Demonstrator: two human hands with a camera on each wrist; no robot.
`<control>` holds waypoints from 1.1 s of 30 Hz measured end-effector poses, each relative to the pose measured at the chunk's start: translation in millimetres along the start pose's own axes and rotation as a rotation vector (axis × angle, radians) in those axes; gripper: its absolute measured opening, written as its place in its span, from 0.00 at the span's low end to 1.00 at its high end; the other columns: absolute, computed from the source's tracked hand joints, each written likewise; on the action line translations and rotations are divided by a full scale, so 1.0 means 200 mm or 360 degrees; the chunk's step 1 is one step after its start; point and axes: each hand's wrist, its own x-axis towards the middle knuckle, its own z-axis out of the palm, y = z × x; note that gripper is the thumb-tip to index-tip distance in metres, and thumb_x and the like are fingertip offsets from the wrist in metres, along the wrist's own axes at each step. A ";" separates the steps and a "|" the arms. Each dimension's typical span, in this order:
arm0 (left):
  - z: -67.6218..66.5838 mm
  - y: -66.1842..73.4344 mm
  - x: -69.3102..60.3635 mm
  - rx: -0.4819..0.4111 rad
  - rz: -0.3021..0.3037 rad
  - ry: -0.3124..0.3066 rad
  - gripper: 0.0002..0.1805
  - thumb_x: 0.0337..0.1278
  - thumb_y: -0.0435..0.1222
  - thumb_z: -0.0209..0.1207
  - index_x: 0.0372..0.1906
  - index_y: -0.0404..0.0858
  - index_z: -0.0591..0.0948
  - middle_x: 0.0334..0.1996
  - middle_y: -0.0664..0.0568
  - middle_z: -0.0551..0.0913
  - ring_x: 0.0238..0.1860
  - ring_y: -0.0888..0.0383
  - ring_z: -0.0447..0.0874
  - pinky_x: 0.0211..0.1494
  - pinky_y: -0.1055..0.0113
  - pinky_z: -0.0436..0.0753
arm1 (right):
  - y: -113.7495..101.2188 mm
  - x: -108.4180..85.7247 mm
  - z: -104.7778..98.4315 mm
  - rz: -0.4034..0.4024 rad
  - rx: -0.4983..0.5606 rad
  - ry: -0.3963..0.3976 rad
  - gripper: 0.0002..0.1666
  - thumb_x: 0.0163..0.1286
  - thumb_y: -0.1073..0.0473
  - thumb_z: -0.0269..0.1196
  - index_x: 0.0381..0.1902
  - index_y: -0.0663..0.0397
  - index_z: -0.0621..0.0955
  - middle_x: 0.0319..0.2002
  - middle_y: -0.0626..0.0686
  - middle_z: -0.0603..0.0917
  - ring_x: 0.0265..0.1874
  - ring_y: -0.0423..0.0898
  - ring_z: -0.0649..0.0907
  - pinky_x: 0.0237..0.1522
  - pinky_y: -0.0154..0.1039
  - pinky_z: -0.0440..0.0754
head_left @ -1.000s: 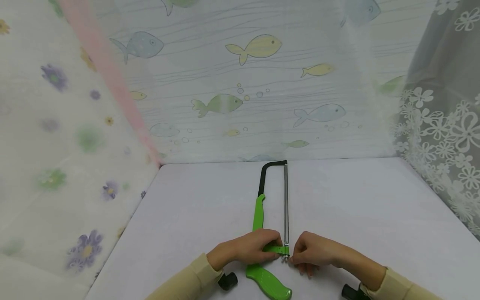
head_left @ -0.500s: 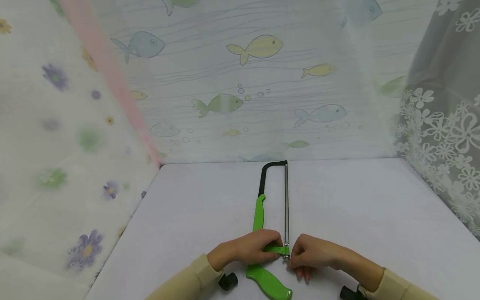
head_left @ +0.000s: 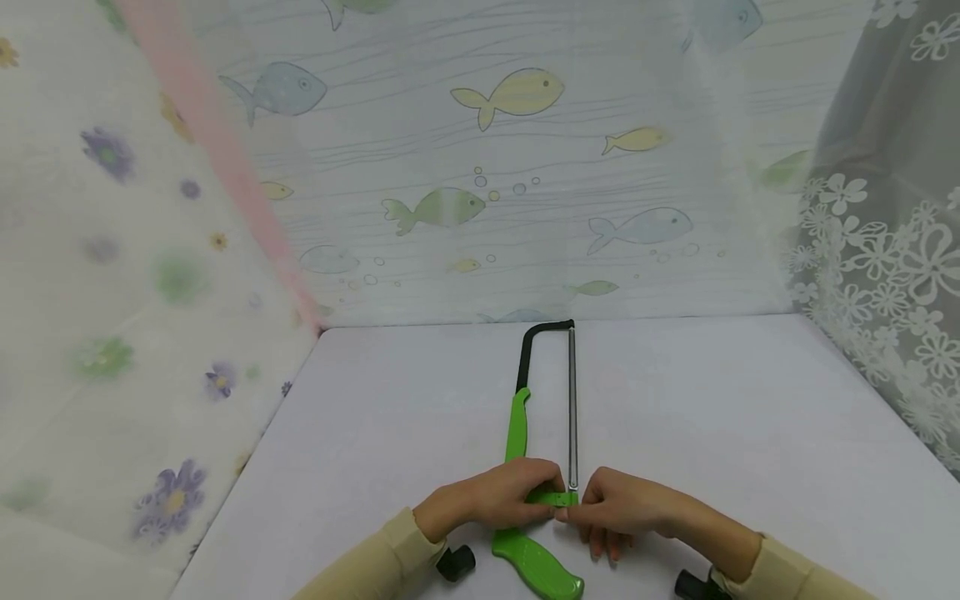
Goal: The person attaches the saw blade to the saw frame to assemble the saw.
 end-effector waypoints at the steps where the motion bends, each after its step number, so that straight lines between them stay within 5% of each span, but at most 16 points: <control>1: 0.00 0.00 0.00 0.0002 0.0002 0.0003 0.06 0.72 0.35 0.60 0.49 0.43 0.78 0.41 0.62 0.80 0.40 0.72 0.73 0.47 0.79 0.74 | 0.00 0.00 0.00 0.0005 -0.0009 0.0011 0.30 0.73 0.44 0.63 0.21 0.64 0.84 0.15 0.51 0.83 0.10 0.38 0.78 0.13 0.30 0.63; 33: -0.01 0.02 0.00 0.0011 -0.0012 -0.0001 0.05 0.72 0.36 0.61 0.47 0.44 0.78 0.39 0.64 0.78 0.40 0.71 0.73 0.47 0.78 0.74 | -0.01 -0.02 -0.02 0.0023 -0.0032 0.0066 0.25 0.72 0.52 0.65 0.20 0.66 0.84 0.15 0.54 0.82 0.10 0.38 0.76 0.14 0.29 0.68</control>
